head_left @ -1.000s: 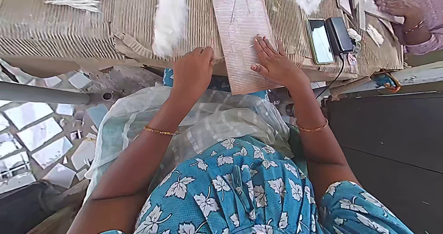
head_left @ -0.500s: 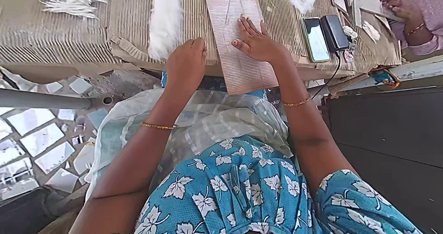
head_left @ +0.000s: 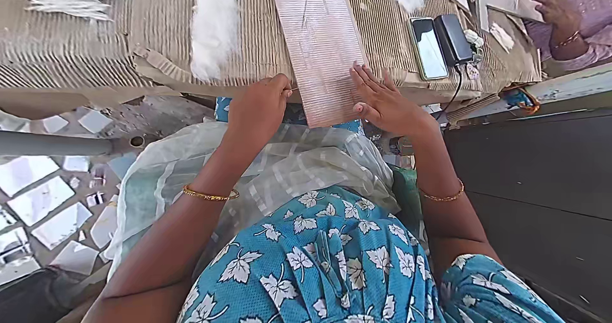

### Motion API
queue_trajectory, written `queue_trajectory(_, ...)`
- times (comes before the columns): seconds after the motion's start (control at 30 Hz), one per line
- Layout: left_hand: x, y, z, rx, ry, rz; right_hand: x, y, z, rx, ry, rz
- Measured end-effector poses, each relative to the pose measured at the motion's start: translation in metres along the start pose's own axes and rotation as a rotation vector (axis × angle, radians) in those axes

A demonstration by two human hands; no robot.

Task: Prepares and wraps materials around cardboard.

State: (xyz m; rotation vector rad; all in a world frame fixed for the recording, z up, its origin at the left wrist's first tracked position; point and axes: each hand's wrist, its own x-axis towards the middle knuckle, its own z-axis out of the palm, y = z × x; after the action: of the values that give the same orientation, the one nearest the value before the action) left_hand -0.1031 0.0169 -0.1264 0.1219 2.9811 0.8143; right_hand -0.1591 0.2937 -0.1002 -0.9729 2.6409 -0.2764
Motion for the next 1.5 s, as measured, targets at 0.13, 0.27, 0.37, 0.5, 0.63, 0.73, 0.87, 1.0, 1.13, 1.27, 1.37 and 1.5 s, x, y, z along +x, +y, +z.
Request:
queue_trajectory(0.13, 0.014, -0.006, -0.009, 0.058, 0.092, -0.021, 0.053, 0.003, -0.024, 0.018, 0.048, 0.006)
queue_trajectory(0.27, 0.027, -0.012, -0.013, 0.116, 0.141, -0.073, 0.117, 0.002, -0.017, -0.014, -0.012, 0.032)
queue_trajectory(0.37, 0.023, -0.018, -0.006, 0.125, 0.152, -0.057, 0.123, -0.002, 0.001, -0.067, 0.037, 0.009)
queue_trajectory(0.5, 0.009, -0.017, -0.003, 0.061, 0.124, -0.028, 0.083, -0.007, 0.018, -0.115, 0.068, -0.044)
queue_trajectory(0.63, -0.002, -0.008, -0.004, -0.014, -0.016, -0.003, 0.026, -0.017, 0.024, -0.094, 0.014, -0.063)
queue_trajectory(0.73, -0.007, -0.006, -0.007, -0.032, -0.022, 0.010, -0.006, -0.024, 0.011, -0.021, -0.004, -0.067)
queue_trajectory(0.87, 0.002, -0.008, -0.009, -0.010, 0.065, 0.011, 0.024, -0.010, -0.014, 0.023, 0.050, -0.062)
queue_trajectory(1.0, 0.023, -0.005, -0.009, 0.068, 0.111, -0.050, 0.092, -0.008, -0.027, 0.020, -0.004, -0.013)
queue_trajectory(1.13, 0.026, -0.006, -0.001, 0.092, 0.110, -0.052, 0.116, -0.010, -0.003, -0.065, -0.018, -0.018)
queue_trajectory(1.27, 0.016, -0.008, 0.004, 0.050, 0.095, -0.029, 0.075, -0.011, 0.014, -0.102, -0.010, -0.059)
queue_trajectory(1.37, 0.007, -0.007, 0.006, 0.032, 0.087, 0.009, 0.031, -0.014, 0.021, -0.097, -0.005, -0.092)
queue_trajectory(1.5, 0.000, -0.009, 0.009, 0.036, 0.117, 0.058, -0.006, -0.010, 0.017, -0.053, 0.016, -0.119)
